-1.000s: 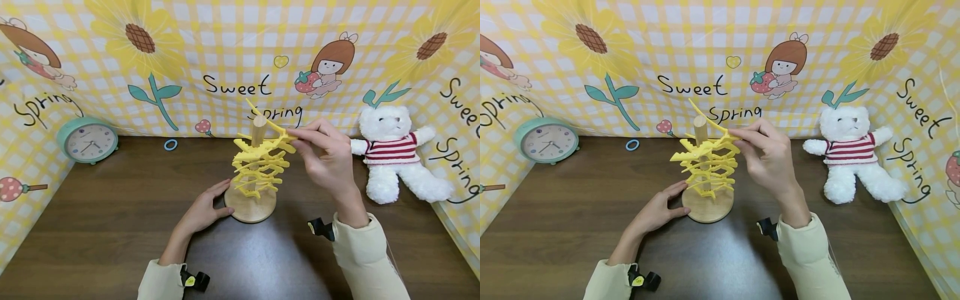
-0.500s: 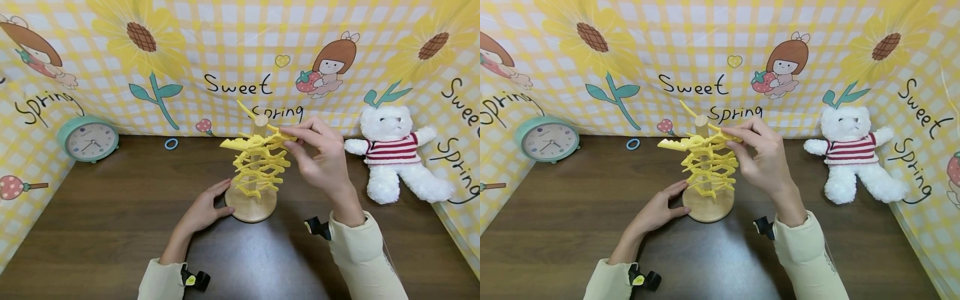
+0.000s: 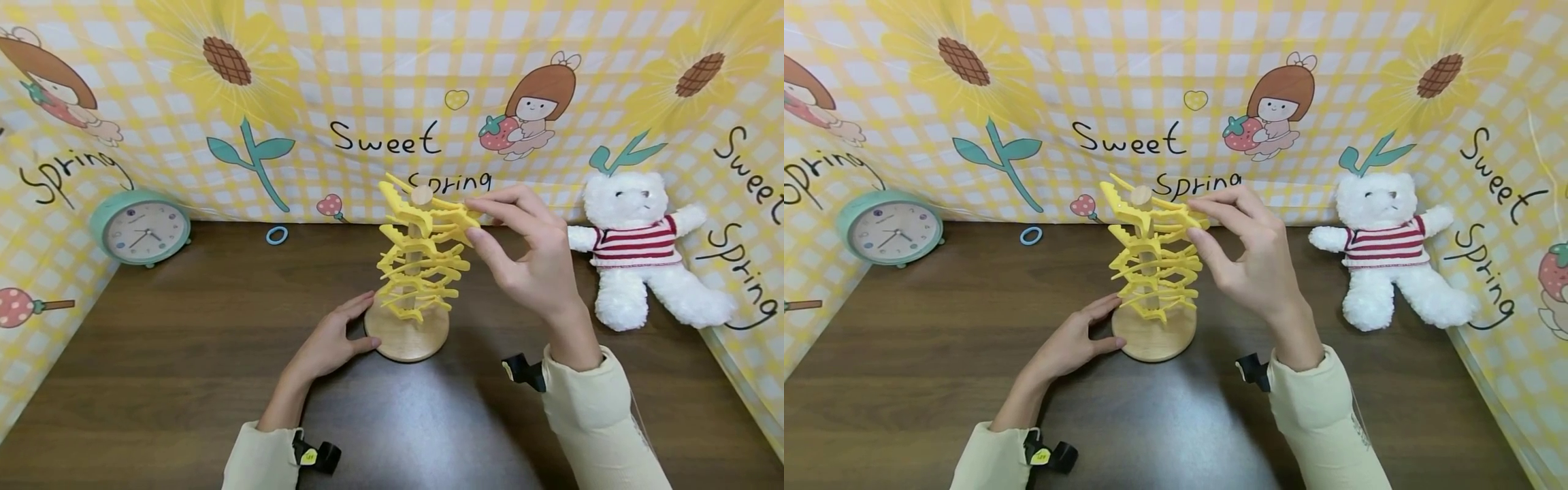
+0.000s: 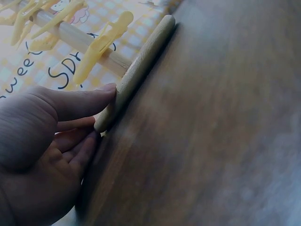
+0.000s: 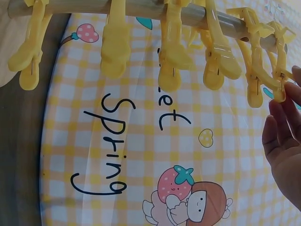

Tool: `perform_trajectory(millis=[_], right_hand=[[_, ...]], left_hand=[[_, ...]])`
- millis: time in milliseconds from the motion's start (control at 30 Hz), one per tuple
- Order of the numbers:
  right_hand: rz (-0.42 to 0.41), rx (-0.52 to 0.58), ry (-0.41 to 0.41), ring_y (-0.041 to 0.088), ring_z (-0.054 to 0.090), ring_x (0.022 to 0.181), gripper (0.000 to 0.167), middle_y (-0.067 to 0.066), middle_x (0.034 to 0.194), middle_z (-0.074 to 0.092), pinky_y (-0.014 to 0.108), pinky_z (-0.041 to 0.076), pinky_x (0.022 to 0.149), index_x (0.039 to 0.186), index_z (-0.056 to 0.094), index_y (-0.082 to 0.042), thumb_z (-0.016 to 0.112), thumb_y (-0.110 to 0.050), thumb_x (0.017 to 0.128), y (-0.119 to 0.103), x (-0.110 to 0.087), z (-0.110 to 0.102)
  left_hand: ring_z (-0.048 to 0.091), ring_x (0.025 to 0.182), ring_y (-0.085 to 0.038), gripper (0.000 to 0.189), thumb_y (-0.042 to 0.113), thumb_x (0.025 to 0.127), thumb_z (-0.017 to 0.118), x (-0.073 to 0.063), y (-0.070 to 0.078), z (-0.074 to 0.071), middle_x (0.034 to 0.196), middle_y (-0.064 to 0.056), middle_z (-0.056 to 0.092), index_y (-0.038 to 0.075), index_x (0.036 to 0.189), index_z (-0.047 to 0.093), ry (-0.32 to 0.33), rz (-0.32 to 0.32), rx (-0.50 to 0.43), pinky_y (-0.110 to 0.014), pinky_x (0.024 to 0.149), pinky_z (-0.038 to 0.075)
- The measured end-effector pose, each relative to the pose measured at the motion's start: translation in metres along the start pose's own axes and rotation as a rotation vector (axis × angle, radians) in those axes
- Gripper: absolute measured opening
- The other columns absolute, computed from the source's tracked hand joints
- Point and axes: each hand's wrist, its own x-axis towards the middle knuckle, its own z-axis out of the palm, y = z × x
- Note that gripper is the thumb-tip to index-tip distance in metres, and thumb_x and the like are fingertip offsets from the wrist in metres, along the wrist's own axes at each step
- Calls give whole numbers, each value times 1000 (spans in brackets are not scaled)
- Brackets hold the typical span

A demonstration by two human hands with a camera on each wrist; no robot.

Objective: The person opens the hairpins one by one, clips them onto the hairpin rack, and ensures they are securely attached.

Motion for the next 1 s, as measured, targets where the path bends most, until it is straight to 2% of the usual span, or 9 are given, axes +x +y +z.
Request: perform_trajectory(millis=[233,500,633,700,800,900,1000], right_hand=[[14,19,-2,24,62,98,25,14,110,70,27,49,80,110,75,5,73,-12,92,1,-1,0],[43,5,6,23,60,95,52,14,114,68,27,47,82,116,73,3,69,-45,96,3,-6,-4],[82,-27,8,23,58,93,56,13,115,68,27,46,83,117,73,2,68,-49,96,9,-13,-10],[103,-41,-4,23,59,96,53,14,116,68,27,46,84,117,73,3,69,-45,96,13,-19,-13],[136,-67,-48,21,60,105,39,16,117,67,27,47,87,120,72,4,75,-24,94,19,-28,-20],[172,-102,-77,19,60,110,36,15,119,66,27,48,90,122,71,3,77,-2,87,24,-36,-25],[203,-155,-95,21,60,112,41,12,121,67,25,45,95,123,71,1,78,4,83,29,-43,-28]], left_hand=[[28,149,-30,76,13,89,80,-1,0,1,160,-11,38,-1,153,41,1,1,1,-51,119,25],[28,149,-31,75,16,90,79,-1,-3,-1,161,-10,37,0,153,42,-5,-4,-9,-53,118,26],[30,149,-31,72,20,92,77,1,-3,-3,161,-11,36,0,153,42,-10,-2,-21,-52,117,29],[33,147,-31,71,20,94,75,1,-1,-6,161,-12,36,-1,153,42,-10,11,-30,-51,115,33],[38,144,-33,69,20,96,73,0,3,-12,161,-15,36,-2,154,40,11,29,-3,-51,112,38],[36,145,-35,67,22,99,69,-4,8,-22,160,-17,36,-1,154,40,49,40,70,-55,113,34],[31,147,-37,65,28,101,65,-7,12,-33,160,-18,35,0,155,39,90,37,151,-58,115,29]])
